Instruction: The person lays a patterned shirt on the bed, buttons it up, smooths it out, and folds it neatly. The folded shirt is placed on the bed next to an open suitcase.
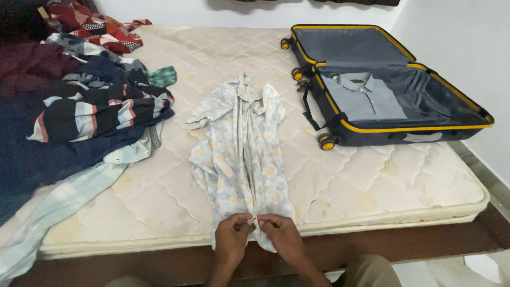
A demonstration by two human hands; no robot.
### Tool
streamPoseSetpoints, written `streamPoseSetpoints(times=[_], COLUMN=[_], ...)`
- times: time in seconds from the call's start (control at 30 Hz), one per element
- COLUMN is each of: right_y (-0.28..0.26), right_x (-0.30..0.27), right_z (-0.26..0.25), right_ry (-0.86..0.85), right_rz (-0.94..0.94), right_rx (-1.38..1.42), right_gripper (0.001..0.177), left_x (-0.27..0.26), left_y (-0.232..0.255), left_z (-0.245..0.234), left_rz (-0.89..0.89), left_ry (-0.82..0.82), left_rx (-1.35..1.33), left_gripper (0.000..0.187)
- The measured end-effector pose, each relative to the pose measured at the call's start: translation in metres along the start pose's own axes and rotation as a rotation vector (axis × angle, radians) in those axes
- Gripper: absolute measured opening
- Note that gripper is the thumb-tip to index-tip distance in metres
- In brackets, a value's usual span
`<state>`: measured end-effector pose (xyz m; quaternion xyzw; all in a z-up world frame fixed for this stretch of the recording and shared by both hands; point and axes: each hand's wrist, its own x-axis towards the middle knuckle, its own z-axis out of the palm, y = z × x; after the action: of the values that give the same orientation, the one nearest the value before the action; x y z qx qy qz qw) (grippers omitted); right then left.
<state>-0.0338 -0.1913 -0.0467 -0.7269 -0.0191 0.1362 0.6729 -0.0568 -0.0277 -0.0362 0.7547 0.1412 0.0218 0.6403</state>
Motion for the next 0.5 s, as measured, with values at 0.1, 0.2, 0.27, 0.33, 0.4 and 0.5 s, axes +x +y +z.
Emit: streamPoseSetpoints(times=[0.1, 0.2, 0.27, 0.33, 0.4, 0.5], right_y=[0.001, 0.001, -0.001, -0.003, -0.007, -0.011], right_x=[0.001, -0.001, -0.002, -0.004, -0.005, -0.003], right_z=[0.001, 0.006, 0.009, 0.012, 0.012, 0.013], right_ry=[0.052, 0.098, 0.118, 0.129, 0.134, 0.103], right_rz=[-0.036, -0.085, -0.135, -0.213, -0.120, -0.088], right_rx=[-0.059, -0.137, -0.172, -0.177, -0.204, -0.202], right_gripper=[0.022, 0.019, 0.018, 0.016, 0.015, 0.016], left_x=[0.003, 0.006, 0.010, 0.015, 0.018, 0.021], left_y=[-0.005, -0.014, -0.022, -0.030, -0.036, -0.041], left_z=[0.001, 0.006, 0.010, 0.014, 0.016, 0.012], left_rz=[0.004, -0.038, -0.051, -0.035, -0.074, -0.106], left_ry=[-0.023, -0.011, 0.014, 0.051, 0.019, -0.002], left_rx=[-0.053, -0.093, -0.122, -0.149, -0.218, -0.229], left_gripper=[0.020, 0.021, 0.022, 0.021, 0.021, 0.019])
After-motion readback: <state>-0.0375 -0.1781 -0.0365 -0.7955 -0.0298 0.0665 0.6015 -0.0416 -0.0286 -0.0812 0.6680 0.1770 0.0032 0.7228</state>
